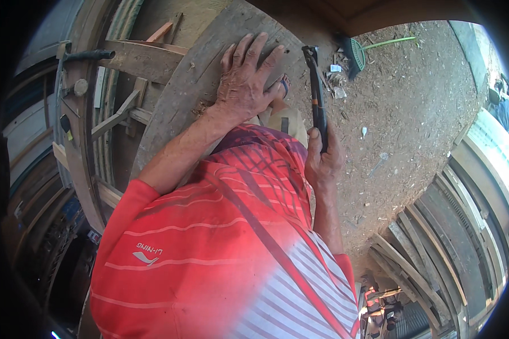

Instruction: The person uses a pair of pincers to grip and pry a nail out of a wooden board, then uses a hammer to tap the remaining part of the nail and continues prying it with the pincers until it is removed.

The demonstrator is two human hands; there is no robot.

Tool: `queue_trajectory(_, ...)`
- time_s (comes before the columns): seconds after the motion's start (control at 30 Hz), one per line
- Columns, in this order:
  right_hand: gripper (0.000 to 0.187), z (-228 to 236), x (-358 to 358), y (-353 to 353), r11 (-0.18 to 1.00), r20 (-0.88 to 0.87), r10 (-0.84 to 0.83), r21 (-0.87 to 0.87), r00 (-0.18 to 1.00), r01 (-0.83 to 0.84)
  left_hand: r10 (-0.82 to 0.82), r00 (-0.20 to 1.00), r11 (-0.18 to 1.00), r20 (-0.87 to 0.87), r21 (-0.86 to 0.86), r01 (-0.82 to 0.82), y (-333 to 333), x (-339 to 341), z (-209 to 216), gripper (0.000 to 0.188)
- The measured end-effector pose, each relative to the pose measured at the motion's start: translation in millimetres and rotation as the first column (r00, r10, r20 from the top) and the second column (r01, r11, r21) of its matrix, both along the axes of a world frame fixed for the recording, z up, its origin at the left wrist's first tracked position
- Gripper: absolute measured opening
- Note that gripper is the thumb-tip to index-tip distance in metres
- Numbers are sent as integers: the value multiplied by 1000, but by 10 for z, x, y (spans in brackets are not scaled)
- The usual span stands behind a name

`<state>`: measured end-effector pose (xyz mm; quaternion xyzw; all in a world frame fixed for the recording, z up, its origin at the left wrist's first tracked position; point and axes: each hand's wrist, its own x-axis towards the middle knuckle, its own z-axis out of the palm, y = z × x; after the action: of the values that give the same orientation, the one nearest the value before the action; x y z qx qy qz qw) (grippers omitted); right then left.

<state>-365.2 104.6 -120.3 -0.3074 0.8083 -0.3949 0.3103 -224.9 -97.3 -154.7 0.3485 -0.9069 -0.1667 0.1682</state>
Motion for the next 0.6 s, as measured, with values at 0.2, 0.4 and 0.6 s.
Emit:
queue_trajectory(0.2, 36, -49, -32, -88, 998, -47, 69, -8, 996, -70, 8, 1000, 1000, -3, -21, -8, -3, -10, -1, 67)
queue_trajectory(0.4, 35, 104, 12, -199, 1000, 103, 8, 11, 995, -9, -13, 992, 998, -127, 58, 21, 3, 186, 39, 56)
queue_trajectory(0.6, 33, 94, 92, -138, 1000, 115, -7, -20, 993, 9, 26, 993, 995, -113, 102, -14, 108, 834, 148, 53)
